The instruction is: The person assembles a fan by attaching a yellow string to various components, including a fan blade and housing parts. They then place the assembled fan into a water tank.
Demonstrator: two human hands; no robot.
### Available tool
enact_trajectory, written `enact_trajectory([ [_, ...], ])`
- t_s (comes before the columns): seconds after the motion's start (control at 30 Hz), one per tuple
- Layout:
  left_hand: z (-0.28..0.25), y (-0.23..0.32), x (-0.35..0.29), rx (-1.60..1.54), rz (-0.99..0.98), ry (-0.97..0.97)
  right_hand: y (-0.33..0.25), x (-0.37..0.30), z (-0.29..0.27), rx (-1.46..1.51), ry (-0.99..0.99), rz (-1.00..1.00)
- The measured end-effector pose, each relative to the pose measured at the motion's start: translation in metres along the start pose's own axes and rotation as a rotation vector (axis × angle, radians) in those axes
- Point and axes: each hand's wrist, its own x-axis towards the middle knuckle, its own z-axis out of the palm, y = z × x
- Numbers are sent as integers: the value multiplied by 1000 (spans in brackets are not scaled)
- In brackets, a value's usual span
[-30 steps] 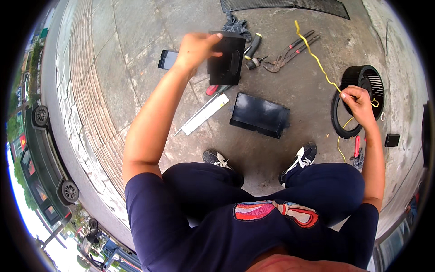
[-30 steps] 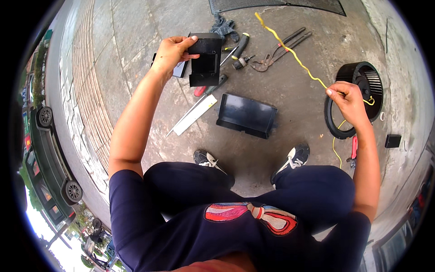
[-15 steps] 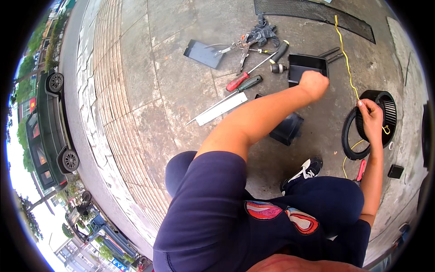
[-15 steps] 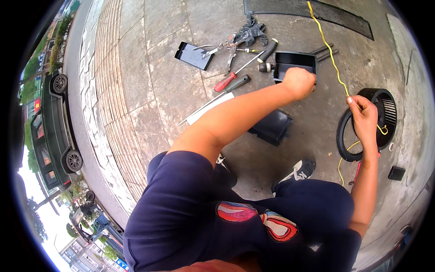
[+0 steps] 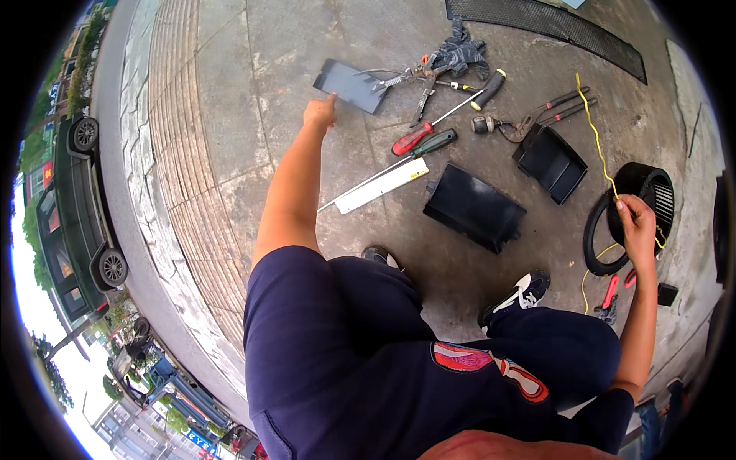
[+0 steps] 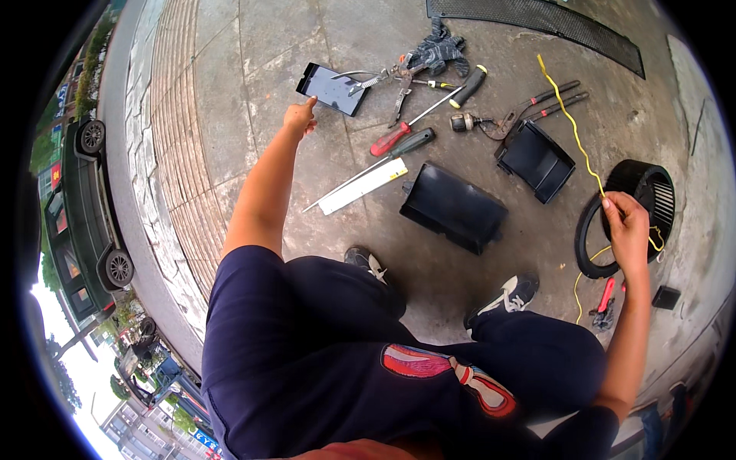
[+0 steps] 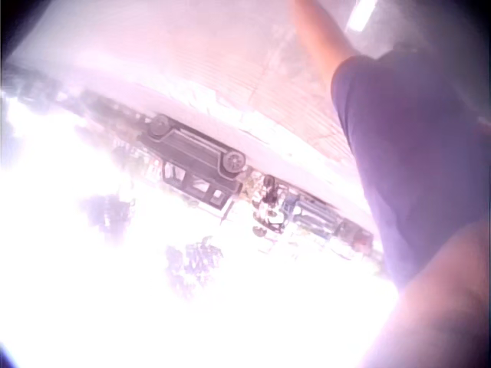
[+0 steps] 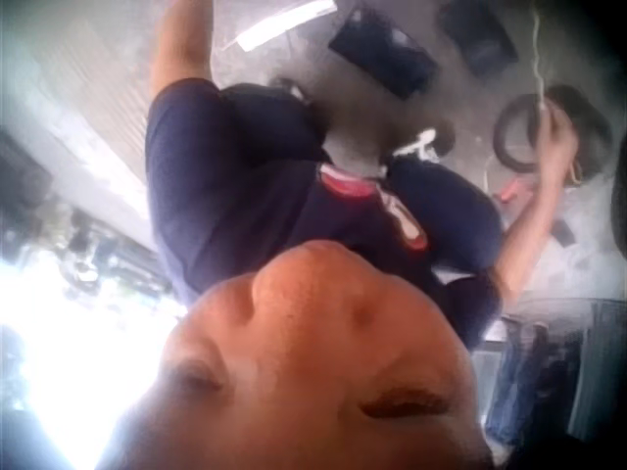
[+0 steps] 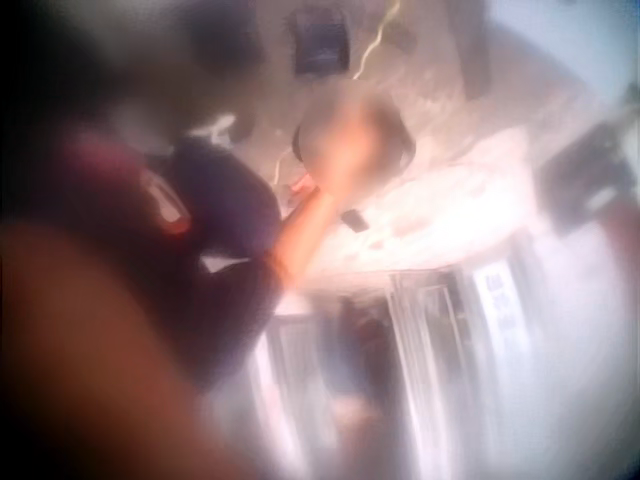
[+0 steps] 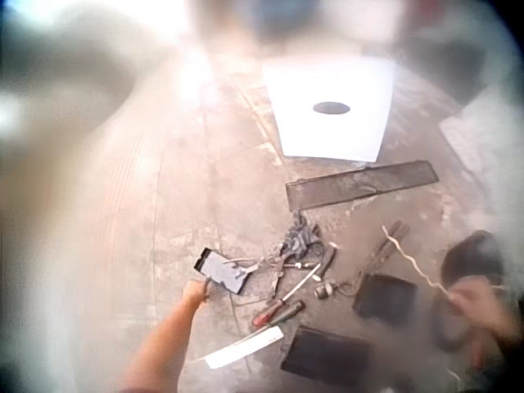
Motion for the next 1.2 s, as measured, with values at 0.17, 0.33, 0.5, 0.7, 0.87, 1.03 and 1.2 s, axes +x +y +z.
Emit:
enact_trajectory([
  [0.17,37,1,29,56,46,-45,-3,3,2,-55,51,29],
  [0.33,10,1,31,128,261,458,-6,7,10,-16,96,71],
  [0.5,-62,70,-51,133,627,648,-21,4,1,-54,126,93],
  [0.7,-41,168,-178,36,982,307,-29,14,-15,-173,-22,48],
  [0.87,24,217,-256,239,1360,340,-24,15,-21,-83,-27,89],
  [1.03,53,239,-286,212,1393,301,-15,13,-21,-85,69,94],
  [1.2,61,245,-301,137,1349,248,-7,13,-20,-112,72,120],
])
